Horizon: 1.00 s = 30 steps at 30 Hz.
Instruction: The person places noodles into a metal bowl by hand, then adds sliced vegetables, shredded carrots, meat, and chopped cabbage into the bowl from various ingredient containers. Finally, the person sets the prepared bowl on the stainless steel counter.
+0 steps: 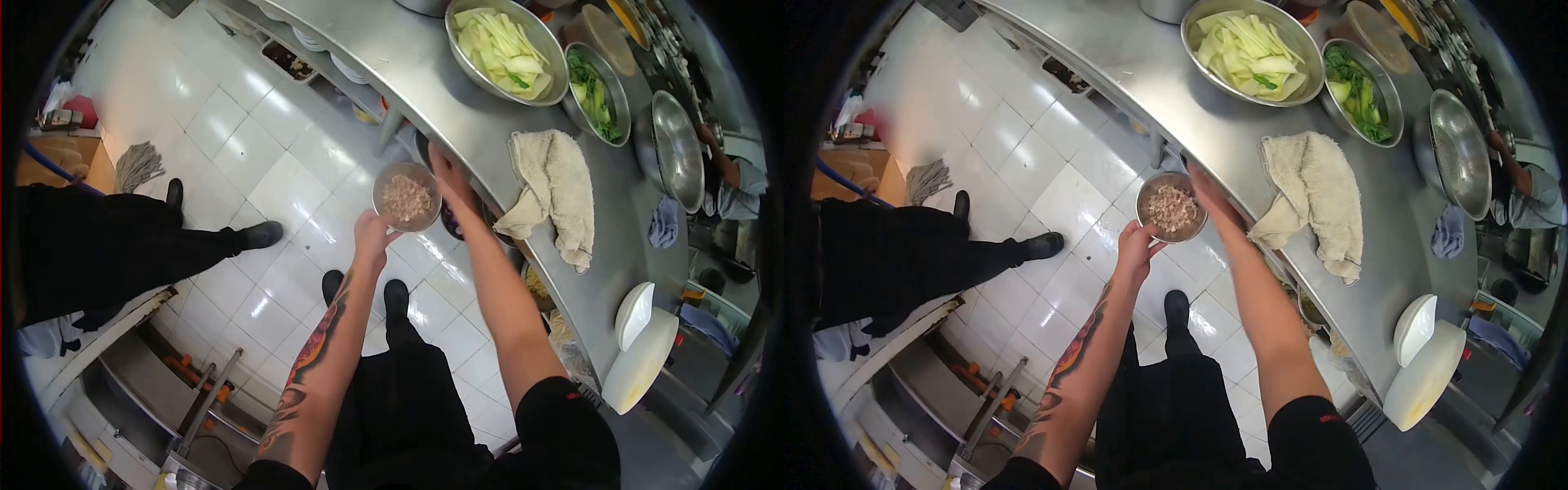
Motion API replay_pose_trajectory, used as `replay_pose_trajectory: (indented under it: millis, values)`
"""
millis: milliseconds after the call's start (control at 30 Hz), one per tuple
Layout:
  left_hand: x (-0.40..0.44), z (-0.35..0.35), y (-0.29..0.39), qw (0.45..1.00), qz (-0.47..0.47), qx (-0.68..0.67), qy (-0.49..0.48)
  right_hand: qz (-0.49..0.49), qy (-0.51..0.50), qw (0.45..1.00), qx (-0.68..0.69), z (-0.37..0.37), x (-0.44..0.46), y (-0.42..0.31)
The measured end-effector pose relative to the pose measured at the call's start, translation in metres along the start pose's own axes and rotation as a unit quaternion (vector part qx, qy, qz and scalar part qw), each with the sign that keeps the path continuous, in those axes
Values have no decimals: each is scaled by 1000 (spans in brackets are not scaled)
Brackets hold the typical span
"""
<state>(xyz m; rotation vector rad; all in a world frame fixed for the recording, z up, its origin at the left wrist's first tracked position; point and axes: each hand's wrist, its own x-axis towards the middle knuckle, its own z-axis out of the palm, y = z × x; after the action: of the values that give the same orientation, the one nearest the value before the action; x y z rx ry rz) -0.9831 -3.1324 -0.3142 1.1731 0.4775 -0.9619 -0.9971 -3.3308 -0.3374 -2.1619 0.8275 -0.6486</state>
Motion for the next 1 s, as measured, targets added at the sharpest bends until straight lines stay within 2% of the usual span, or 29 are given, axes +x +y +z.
replay_pose_trajectory:
  millis: [33, 100, 133, 200, 367, 433, 467, 533, 567, 600, 633, 700, 733, 767, 800, 833, 867, 900, 933, 1000]
  values:
    - [-3, 2, 2, 1000, 2, 11, -2, 72, -5, 996, 52, 0, -11, -8]
    - [-17, 1, -2, 1000, 2, 7, 1, -5, -199, 974, 107, -2, -40, -13]
    - [-21, 0, 1, 1000, 8, 0, 1, -6, -196, 974, 113, -14, -47, -32]
    - [-26, -8, -3, 1000, 13, 18, 10, 134, -101, 961, 221, -46, -56, -86]
    - [-80, -15, -2, 999, 22, 32, -3, 104, -144, 960, 218, -74, -97, -125]
    - [-108, -22, -3, 999, 24, 27, -2, 14, -122, 967, 223, -91, -109, -153]
    - [-122, -31, -7, 999, 19, 35, 3, 1, -121, 965, 231, -101, -116, -166]
    - [-151, -54, -14, 999, 19, 47, -4, 126, -105, 918, 362, -125, -131, -187]
    - [-175, -60, -12, 999, 19, 50, 4, 112, -104, 917, 367, -142, -136, -196]
    - [-200, -66, -8, 998, 21, 53, 11, 89, -133, 966, 202, -162, -139, -203]
    - [-228, -74, -2, 997, 24, 71, 18, 64, -153, 986, 31, -181, -145, -209]
    - [-275, -95, 2, 995, 29, 96, 19, -47, -215, 974, -60, -176, -191, -177]
    - [-295, -108, 1, 994, 30, 104, 11, 33, -346, 937, 25, -170, -211, -164]
    - [-312, -124, -4, 992, 32, 119, -6, 72, -416, 891, 165, -174, -226, -174]
    - [-328, -139, -8, 990, 33, 134, -23, 229, -478, 833, 159, -197, -234, -214]
    - [-346, -147, -8, 989, 46, 137, -29, 92, -372, 900, 208, -164, -277, -186]
    - [-365, -155, -8, 990, 17, 135, -37, 77, -372, 916, 130, -168, -292, -199]
    - [-380, -167, -6, 990, -16, 135, -46, 81, -387, 911, 116, -182, -298, -229]
    - [-390, -180, -4, 989, -7, 139, -52, 83, -401, 907, 103, -195, -305, -257]
    - [-409, -215, 0, 984, -43, 167, -47, 43, -378, 917, 118, -174, -331, -271]
